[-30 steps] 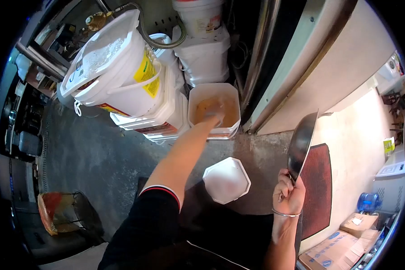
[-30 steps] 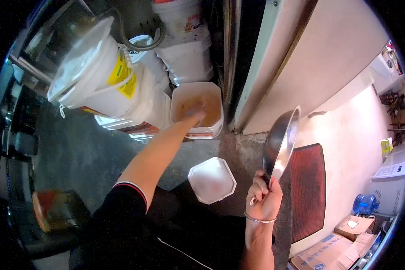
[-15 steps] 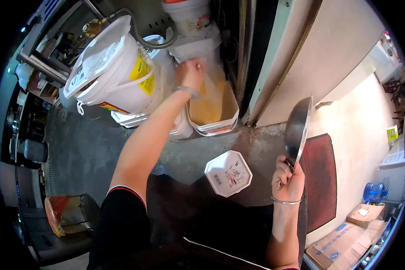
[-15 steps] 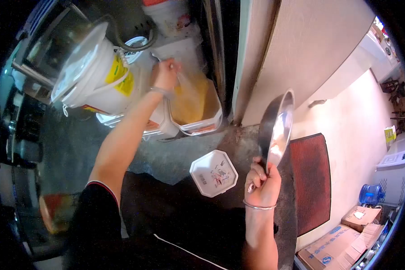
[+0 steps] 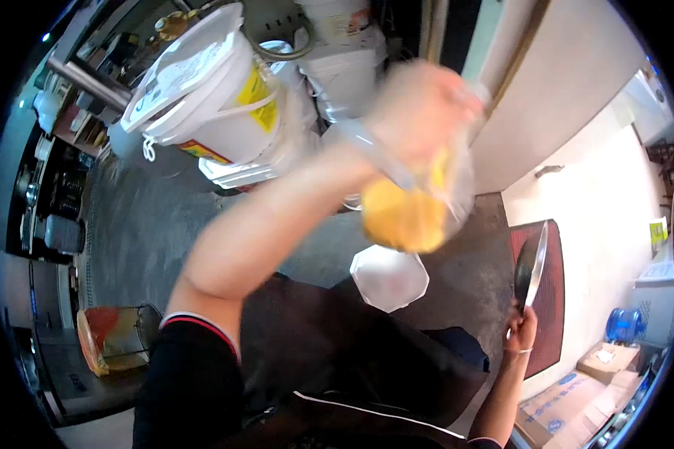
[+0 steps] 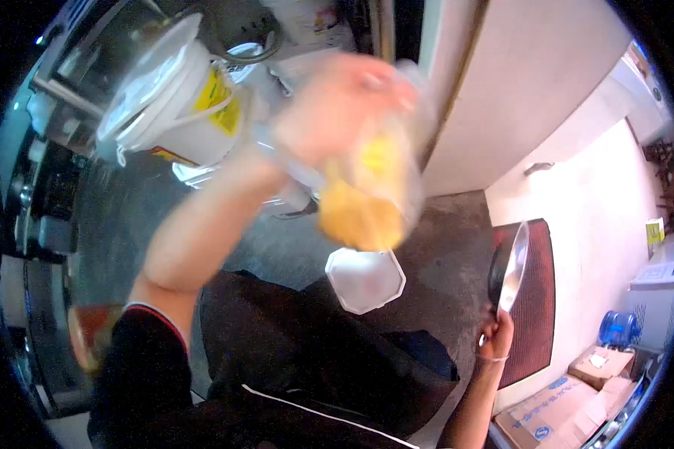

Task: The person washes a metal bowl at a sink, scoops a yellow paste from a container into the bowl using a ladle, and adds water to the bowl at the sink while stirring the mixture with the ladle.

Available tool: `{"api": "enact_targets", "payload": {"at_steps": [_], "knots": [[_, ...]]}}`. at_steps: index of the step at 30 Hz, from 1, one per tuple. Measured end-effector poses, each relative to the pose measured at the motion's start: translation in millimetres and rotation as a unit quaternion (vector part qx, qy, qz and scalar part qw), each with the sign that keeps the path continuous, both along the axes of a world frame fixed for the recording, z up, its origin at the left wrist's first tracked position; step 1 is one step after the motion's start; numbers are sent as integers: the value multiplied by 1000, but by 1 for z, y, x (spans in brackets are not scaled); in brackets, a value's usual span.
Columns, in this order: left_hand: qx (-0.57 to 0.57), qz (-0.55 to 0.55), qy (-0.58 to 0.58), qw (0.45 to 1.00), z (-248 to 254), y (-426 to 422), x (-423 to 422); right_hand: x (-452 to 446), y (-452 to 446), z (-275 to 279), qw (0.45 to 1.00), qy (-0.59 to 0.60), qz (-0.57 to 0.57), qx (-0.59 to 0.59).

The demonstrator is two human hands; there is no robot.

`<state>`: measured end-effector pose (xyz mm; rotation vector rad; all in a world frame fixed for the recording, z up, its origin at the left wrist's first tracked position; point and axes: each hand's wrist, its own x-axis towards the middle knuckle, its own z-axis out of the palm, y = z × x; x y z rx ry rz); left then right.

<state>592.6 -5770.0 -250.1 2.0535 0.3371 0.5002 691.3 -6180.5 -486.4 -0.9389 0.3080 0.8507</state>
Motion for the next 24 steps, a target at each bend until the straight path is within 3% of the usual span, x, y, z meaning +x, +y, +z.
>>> {"api": "enact_targets", "payload": {"at_steps": [2,4,5,6,8,11,13,14,16,19,21,24], "knots": [[117,8,28,993,-21,-39,11,-8,-26,-44,998,10,-15,-68],[74,-19,69,995,-54,-71,22,-21,-47,-83,995,97,-25,-30],[116,-37,36,992,-87,-82,32,-28,-56,-98,995,92,4,-31],[68,-32,70,995,-114,-95,41,-33,-63,-106,995,88,32,-32],[92,-46,82,991,-161,-117,48,-41,-72,-123,993,92,51,-46],[126,-105,73,984,-219,-151,44,-48,-93,-157,973,83,-20,-216],[146,-192,55,969,-259,-176,40,-58,-103,-168,964,76,-42,-251],[187,-242,147,941,-263,-180,40,-60,-104,-174,965,64,-54,-250],[138,-176,79,971,-264,-196,32,-68,-109,-181,932,-59,-60,-353],[73,-93,-12,993,-273,-181,29,-73,-106,-158,931,-7,-142,-337],[28,-67,15,997,-267,-151,3,-80,-112,-165,923,-28,-156,-351],[-48,-178,185,965,-239,-118,-30,-89,-128,-184,920,-44,-169,-352]]}}
